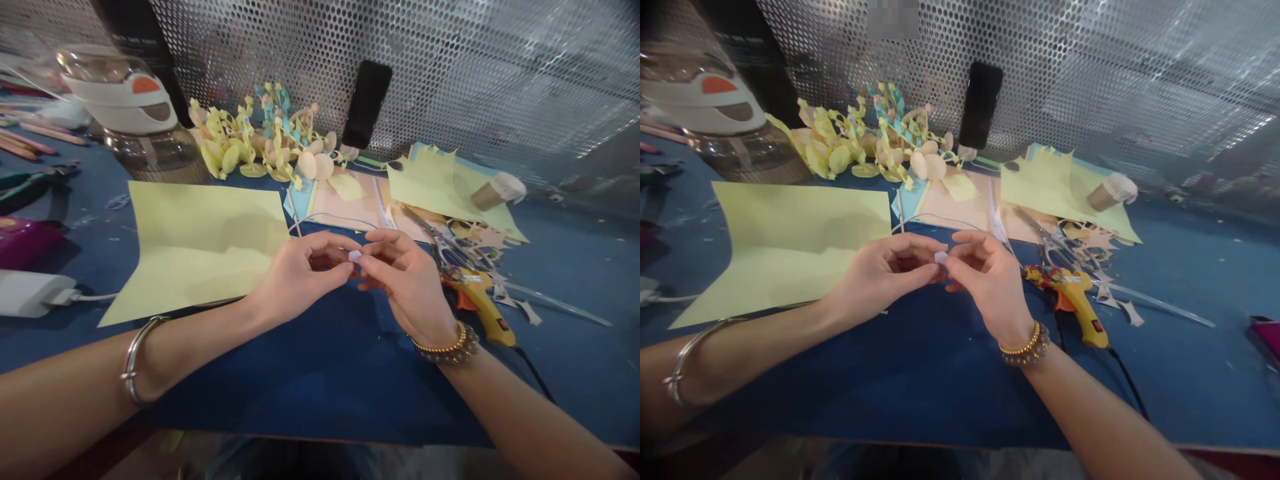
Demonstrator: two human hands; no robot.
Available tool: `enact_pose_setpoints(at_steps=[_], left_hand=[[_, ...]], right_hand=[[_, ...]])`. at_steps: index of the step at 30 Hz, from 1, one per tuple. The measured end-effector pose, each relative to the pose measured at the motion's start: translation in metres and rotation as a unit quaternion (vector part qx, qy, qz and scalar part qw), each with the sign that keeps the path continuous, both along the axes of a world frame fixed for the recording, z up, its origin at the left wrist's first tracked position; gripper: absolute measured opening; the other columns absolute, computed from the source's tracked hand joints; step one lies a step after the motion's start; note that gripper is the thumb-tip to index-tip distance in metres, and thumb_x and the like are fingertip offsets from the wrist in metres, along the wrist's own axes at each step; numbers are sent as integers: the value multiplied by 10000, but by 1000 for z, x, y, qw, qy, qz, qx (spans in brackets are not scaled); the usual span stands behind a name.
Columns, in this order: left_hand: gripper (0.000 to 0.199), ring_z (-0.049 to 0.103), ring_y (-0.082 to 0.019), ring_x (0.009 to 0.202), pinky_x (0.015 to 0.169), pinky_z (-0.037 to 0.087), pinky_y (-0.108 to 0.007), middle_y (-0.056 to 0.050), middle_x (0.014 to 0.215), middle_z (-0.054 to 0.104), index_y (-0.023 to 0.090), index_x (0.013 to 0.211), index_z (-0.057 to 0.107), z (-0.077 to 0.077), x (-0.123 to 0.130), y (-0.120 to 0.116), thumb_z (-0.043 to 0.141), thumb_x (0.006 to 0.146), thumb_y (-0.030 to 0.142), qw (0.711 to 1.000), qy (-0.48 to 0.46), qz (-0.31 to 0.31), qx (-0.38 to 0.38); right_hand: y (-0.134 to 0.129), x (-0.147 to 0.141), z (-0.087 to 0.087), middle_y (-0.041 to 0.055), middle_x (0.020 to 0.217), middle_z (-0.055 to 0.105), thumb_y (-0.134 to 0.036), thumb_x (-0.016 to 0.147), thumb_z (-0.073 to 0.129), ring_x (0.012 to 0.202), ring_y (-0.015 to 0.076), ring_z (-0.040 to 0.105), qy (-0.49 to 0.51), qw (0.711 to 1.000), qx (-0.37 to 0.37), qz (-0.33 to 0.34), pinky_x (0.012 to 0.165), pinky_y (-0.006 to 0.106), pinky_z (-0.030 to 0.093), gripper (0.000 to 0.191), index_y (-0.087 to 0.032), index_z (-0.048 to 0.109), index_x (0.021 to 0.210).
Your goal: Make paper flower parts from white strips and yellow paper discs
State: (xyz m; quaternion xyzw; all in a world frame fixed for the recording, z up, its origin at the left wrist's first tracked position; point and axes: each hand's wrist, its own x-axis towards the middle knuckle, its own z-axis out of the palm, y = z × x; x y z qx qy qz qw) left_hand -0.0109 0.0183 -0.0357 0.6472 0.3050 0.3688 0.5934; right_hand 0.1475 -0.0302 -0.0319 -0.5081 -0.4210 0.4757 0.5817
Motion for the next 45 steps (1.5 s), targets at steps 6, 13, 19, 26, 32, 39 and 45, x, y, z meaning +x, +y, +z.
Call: enact_pose_setpoints(at_steps=[6,13,19,26,32,39,45], left_hand=[[132,726,-115,745,691,583,-165,17,764,753,175,908,689,5,-2,5,714,783,212,999,-18,-29,-17],[142,733,-126,758,706,590,-177,12,759,753,170,904,678,3,-2,5,719,785,235,999,-16,-30,-21],[141,730,-120,763,706,583,-164,12,760,748,168,900,679,3,-2,5,722,782,231,999,-5,-29,-18],[148,724,-114,772,708,575,-161,10,772,745,168,913,672,2,-2,6,713,792,243,998,-5,-49,-27],[183,722,-136,782,723,583,-208,-11,780,742,161,918,664,-1,-2,8,716,785,275,997,2,-61,-38],[178,724,-159,800,755,592,-256,-19,794,736,161,916,664,0,-1,8,701,792,282,998,7,-47,-28],[162,729,-170,790,755,592,-264,-24,795,750,171,905,669,3,-3,5,710,779,264,999,28,-25,-11]], right_hand=[[2,9,3,-25,758,658,-208,714,775,591,87,603,9,1000,-8,29,484,185,550,315,-215,628,992],[1,10,5,-32,752,659,-180,705,780,609,91,625,45,997,-31,53,490,180,561,333,-206,622,997],[1,12,5,-37,735,660,-179,702,783,615,94,632,42,997,-37,57,498,183,568,353,-204,611,1009],[2,13,6,-43,732,656,-138,694,768,613,101,648,52,995,-52,61,499,189,568,356,-208,613,1007],[2,14,6,-47,730,650,-142,677,774,605,101,649,51,995,-59,64,504,193,561,375,-208,610,1008],[2,14,6,-37,726,662,-187,658,813,640,115,652,35,996,-58,66,522,201,561,439,-208,593,1037],[2,14,7,-36,708,659,-216,641,838,638,117,649,20,996,-46,70,517,198,559,472,-206,586,1041]])
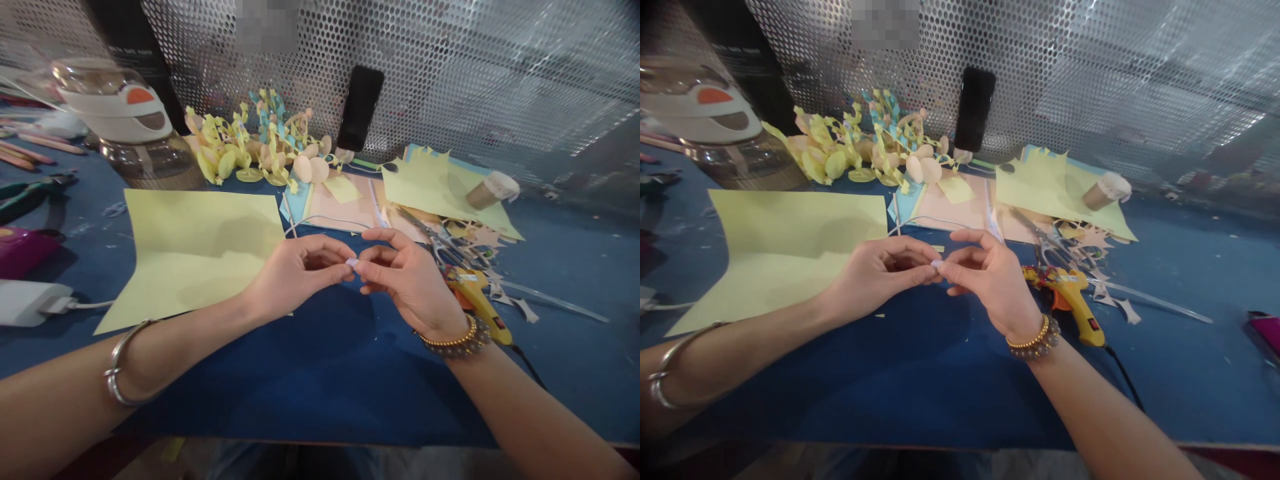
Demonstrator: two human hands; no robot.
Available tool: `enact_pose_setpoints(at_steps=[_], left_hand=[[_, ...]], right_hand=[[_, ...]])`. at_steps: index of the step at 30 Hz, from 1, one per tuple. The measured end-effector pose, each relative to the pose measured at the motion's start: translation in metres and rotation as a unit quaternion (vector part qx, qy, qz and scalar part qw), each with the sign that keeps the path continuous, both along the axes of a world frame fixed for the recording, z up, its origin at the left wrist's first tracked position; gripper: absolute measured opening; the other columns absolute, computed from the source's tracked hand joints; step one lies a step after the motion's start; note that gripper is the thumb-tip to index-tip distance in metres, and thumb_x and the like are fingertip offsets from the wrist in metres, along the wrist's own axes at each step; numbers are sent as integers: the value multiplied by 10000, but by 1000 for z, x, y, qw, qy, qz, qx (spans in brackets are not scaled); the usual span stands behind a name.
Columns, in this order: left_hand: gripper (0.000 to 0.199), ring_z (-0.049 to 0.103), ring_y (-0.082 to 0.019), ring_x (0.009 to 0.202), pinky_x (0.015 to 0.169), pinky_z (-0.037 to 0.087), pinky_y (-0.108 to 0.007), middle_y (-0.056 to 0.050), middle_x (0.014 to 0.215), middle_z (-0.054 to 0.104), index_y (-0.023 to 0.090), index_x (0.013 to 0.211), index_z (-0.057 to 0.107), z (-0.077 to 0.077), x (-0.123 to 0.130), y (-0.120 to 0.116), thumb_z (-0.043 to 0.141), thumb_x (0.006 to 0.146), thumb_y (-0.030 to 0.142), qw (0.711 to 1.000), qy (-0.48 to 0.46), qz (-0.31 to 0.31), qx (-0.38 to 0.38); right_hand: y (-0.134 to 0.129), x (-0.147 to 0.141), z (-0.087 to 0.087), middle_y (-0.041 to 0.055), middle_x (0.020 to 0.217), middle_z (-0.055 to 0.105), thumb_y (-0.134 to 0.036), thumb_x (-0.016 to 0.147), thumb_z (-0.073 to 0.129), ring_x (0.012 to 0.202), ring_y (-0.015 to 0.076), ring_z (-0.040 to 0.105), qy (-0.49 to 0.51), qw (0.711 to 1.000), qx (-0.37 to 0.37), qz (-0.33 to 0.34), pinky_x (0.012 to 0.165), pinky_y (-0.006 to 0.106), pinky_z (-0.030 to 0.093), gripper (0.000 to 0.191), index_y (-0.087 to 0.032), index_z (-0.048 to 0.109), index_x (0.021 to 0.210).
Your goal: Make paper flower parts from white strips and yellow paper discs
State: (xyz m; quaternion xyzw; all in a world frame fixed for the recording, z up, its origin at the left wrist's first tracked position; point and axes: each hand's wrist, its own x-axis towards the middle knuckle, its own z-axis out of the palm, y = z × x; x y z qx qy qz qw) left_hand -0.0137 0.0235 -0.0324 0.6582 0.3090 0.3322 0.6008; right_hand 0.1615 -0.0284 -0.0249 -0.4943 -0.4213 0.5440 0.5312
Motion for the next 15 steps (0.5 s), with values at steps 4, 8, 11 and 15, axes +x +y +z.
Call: enact_pose_setpoints(at_steps=[4,8,11,15], left_hand=[[178,728,-157,785,756,592,-254,-12,803,750,174,907,675,-2,1,1,714,780,293,1000,-22,3,-13],[181,728,-154,781,753,592,-247,-6,788,747,173,894,673,-3,1,2,717,779,306,999,-30,5,-22],[181,729,-157,775,739,594,-243,-9,775,745,171,901,674,-3,0,1,718,777,294,1000,-24,6,-10],[152,727,-155,778,735,592,-236,-16,818,749,177,904,685,-3,1,-1,707,785,269,1000,-8,15,12]], right_hand=[[0,1,1,-27,718,652,-278,696,804,635,114,638,7,1000,-14,-1,522,216,571,403,-202,605,1038],[0,3,0,-18,745,665,-273,689,806,650,120,642,-7,1000,-6,1,524,216,562,417,-210,605,1050],[0,2,-2,-12,746,669,-258,672,814,654,129,644,-31,999,10,-5,524,223,556,430,-208,606,1045],[-1,-2,-4,-10,745,667,-262,691,797,643,132,642,-76,996,44,-34,518,230,563,389,-211,607,1026]])
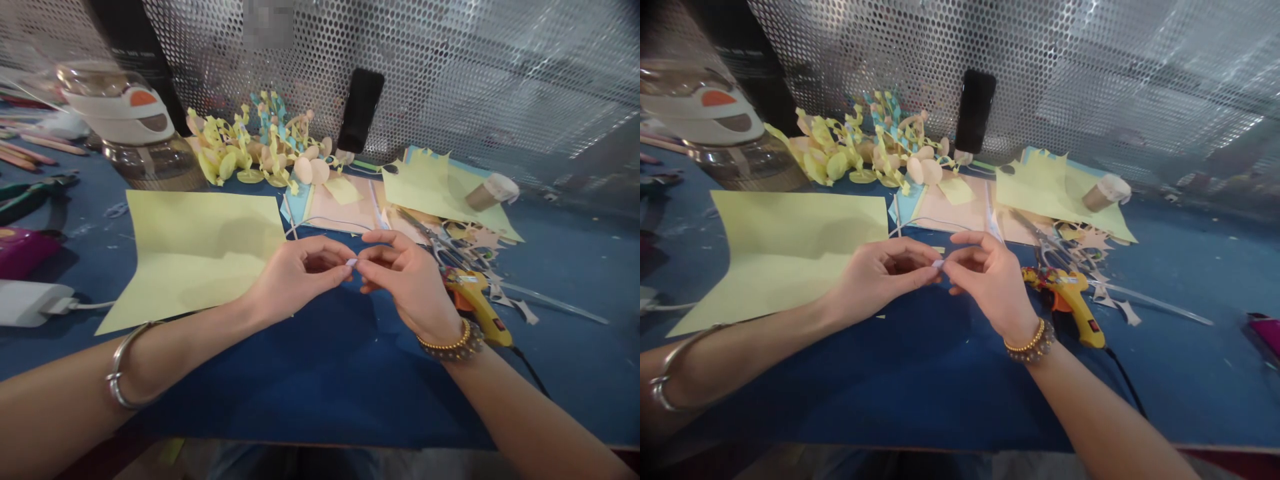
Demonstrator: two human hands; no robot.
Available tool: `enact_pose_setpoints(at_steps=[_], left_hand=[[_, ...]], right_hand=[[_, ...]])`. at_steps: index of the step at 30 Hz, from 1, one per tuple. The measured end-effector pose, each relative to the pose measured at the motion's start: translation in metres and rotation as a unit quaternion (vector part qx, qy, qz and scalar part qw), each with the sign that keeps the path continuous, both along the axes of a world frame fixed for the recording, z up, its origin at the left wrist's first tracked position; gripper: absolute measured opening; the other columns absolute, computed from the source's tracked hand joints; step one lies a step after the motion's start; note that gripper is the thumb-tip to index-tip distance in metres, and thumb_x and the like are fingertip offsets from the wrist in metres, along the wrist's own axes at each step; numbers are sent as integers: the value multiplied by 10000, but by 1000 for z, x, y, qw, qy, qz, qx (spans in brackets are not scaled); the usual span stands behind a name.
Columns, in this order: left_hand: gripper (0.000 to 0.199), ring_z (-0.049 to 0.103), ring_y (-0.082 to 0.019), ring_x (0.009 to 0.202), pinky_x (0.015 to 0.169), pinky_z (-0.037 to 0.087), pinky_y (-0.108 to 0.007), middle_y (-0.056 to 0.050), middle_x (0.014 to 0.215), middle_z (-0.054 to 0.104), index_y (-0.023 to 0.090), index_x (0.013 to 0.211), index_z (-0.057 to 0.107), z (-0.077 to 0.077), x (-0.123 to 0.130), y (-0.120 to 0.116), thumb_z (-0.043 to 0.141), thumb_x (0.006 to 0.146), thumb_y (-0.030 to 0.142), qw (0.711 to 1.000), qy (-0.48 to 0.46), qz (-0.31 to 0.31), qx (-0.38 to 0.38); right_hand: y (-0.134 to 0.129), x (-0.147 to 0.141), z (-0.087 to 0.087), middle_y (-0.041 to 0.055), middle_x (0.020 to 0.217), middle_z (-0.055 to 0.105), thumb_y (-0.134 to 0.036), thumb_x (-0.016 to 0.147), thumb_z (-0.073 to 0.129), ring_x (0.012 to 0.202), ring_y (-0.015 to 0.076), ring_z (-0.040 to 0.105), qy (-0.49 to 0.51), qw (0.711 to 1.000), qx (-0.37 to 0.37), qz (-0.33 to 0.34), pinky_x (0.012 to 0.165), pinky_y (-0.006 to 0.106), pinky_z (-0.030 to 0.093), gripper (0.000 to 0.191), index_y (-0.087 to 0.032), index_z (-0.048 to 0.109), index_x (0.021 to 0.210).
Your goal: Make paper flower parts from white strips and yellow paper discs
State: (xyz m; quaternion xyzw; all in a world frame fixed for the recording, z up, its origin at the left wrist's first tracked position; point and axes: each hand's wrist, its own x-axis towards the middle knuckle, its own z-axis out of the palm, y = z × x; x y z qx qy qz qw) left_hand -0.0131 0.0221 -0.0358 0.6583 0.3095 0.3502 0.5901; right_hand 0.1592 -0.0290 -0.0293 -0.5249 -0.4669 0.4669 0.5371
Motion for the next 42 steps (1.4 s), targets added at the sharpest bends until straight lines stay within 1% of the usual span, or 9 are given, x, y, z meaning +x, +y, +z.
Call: enact_pose_setpoints(at_steps=[3,8,15,20,24,29,34,38,42], left_hand=[[148,726,-153,795,763,592,-247,-20,857,752,179,909,687,-1,1,0,696,793,270,1000,-15,3,-10],[232,729,-165,769,746,601,-269,-26,826,750,163,955,674,-3,2,3,720,770,294,999,-16,26,-35],[172,722,-167,785,717,596,-245,-22,822,759,179,891,717,-1,0,-1,721,769,300,999,18,47,14],[253,730,-174,795,752,606,-270,-45,862,763,154,954,710,-2,1,1,706,786,343,996,-17,30,-83],[252,732,-175,778,747,609,-276,-54,856,762,147,926,715,-4,2,3,730,764,339,993,-29,41,-110],[222,732,-173,752,722,611,-268,-34,807,760,159,880,724,-2,2,2,742,750,338,994,-24,45,-95],[180,726,-164,757,723,603,-248,-19,802,764,177,870,738,1,0,-2,728,763,322,998,4,57,-30],[135,721,-147,771,729,590,-224,-4,819,765,209,877,749,0,-1,-5,708,786,299,998,7,59,20],[167,726,-153,781,749,597,-240,-15,834,766,190,888,742,-1,0,-3,709,787,318,998,-21,45,-42]], right_hand=[[-1,-1,-1,-12,745,667,-269,712,781,634,127,640,-18,1000,20,-8,517,228,570,346,-215,610,1009],[0,0,-1,0,764,679,-288,719,774,635,136,655,-9,1000,3,2,524,240,577,367,-212,610,1039],[-1,-5,-2,-6,726,676,-272,691,793,618,137,642,-42,998,26,-27,488,235,555,349,-213,603,977],[-1,-4,-2,-2,763,691,-286,728,769,616,124,648,-29,999,26,-28,512,228,563,310,-218,616,989],[0,-2,-2,0,759,691,-301,726,771,615,128,654,5,1000,1,-17,507,229,563,327,-211,627,1006],[1,-1,-3,-6,740,692,-285,678,805,605,131,647,18,1000,-5,-16,510,239,561,388,-208,618,1009],[1,-2,-4,-13,731,688,-269,685,798,591,122,637,10,1000,5,-16,513,239,560,369,-212,619,1003],[0,-5,-3,-1,732,698,-260,703,784,599,129,639,-42,998,35,-30,515,243,560,323,-212,616,975],[0,-5,-2,2,753,698,-266,730,764,616,133,649,-41,998,42,-30,532,252,568,290,-216,617,975]])
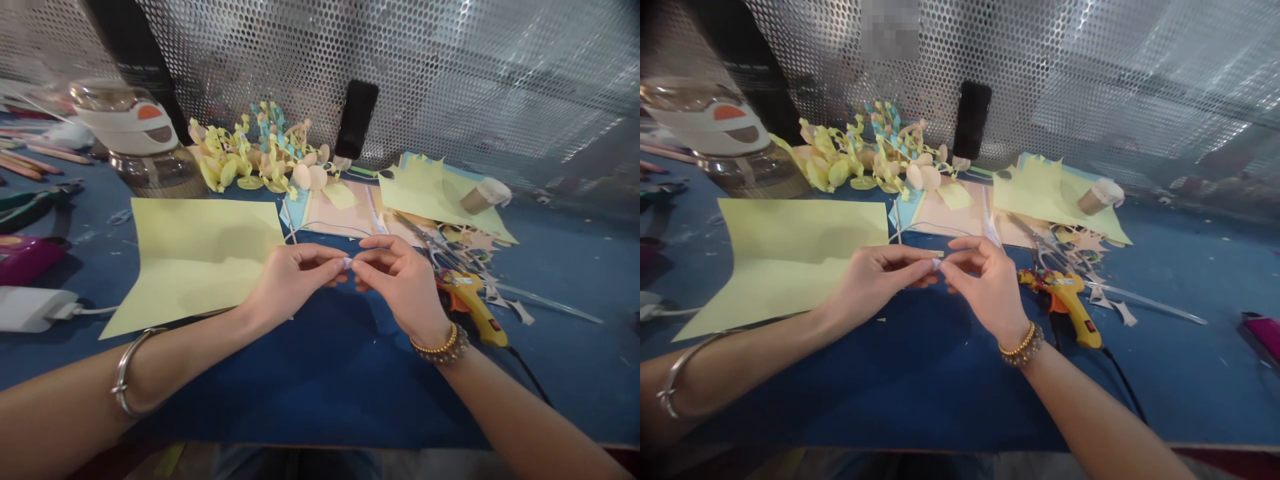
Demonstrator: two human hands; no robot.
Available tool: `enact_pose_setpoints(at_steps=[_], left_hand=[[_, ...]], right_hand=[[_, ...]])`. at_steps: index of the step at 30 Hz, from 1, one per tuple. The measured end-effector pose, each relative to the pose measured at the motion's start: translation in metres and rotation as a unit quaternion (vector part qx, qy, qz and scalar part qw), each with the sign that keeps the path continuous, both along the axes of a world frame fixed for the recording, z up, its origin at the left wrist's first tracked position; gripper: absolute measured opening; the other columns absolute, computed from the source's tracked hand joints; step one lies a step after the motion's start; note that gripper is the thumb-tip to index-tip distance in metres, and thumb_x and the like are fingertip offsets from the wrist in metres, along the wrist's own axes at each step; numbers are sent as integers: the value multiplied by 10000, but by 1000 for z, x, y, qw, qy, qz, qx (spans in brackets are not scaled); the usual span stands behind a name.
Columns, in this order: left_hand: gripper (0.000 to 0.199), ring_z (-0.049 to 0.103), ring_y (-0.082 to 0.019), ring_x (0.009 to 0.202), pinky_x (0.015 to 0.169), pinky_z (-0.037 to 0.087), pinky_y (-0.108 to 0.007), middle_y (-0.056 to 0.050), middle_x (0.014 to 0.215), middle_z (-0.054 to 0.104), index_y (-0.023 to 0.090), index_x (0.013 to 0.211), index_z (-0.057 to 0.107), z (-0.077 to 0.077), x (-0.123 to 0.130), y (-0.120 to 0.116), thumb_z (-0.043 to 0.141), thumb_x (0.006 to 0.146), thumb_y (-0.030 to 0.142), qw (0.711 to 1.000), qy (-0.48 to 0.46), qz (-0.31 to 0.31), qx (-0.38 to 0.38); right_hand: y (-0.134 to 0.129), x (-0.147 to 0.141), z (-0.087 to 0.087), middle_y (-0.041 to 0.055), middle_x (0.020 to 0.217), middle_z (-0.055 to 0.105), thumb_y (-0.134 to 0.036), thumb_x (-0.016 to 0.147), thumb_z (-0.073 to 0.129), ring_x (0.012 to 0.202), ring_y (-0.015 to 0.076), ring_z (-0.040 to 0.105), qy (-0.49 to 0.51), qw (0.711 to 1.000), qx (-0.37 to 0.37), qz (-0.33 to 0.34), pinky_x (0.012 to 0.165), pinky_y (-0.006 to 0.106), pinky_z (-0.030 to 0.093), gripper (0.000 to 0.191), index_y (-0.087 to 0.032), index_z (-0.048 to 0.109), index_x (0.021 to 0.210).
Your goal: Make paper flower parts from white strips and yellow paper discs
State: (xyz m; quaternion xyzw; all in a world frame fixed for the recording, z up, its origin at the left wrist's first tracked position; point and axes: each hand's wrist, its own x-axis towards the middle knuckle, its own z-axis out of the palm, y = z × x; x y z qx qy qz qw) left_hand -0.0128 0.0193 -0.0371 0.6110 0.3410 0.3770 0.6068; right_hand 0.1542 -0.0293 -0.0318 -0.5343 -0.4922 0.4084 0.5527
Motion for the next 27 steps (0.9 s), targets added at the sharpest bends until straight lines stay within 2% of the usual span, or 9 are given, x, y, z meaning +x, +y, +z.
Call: enact_pose_setpoints(at_steps=[3,6,11,15,17,21,27], left_hand=[[200,731,-159,751,723,609,-249,-36,850,768,161,890,729,1,1,3,729,767,319,998,-19,5,-57],[208,732,-160,743,718,612,-249,-41,839,769,153,882,731,1,1,4,737,756,318,998,-13,11,-58],[164,726,-148,719,687,605,-222,-17,795,769,171,862,746,-1,0,2,729,763,302,1000,8,16,1],[103,723,-139,781,723,587,-193,1,837,773,202,859,762,-1,0,0,722,772,242,997,15,18,75],[124,725,-135,797,737,586,-193,2,860,774,207,899,758,0,1,0,700,797,246,999,-10,7,44],[168,731,-124,765,712,595,-189,-1,856,773,193,960,734,-3,3,2,700,806,249,994,-78,-13,-78],[105,727,-113,739,696,590,-167,-4,811,764,176,863,745,-6,4,5,730,780,238,992,-88,-11,-91]], right_hand=[[1,2,-2,-8,753,689,-278,737,762,625,131,657,53,998,-26,24,531,242,573,315,-220,617,1010],[3,4,-4,-16,742,687,-258,707,786,625,127,654,72,996,-31,32,532,234,573,358,-215,614,1017],[3,2,-4,-20,720,684,-238,702,780,601,117,639,52,998,-21,28,523,230,569,345,-203,614,1002],[1,-1,-2,-11,714,688,-202,731,740,586,116,635,-4,1000,20,11,534,243,571,271,-194,611,970],[1,0,-1,-8,732,691,-207,739,732,582,112,635,-8,1000,27,0,538,243,572,263,-195,608,971],[2,2,-1,-9,748,693,-238,738,744,583,109,643,18,1000,11,-4,533,234,574,290,-198,602,988],[3,2,-3,-9,757,698,-255,755,738,579,105,649,35,999,8,9,526,222,573,273,-203,614,993]])
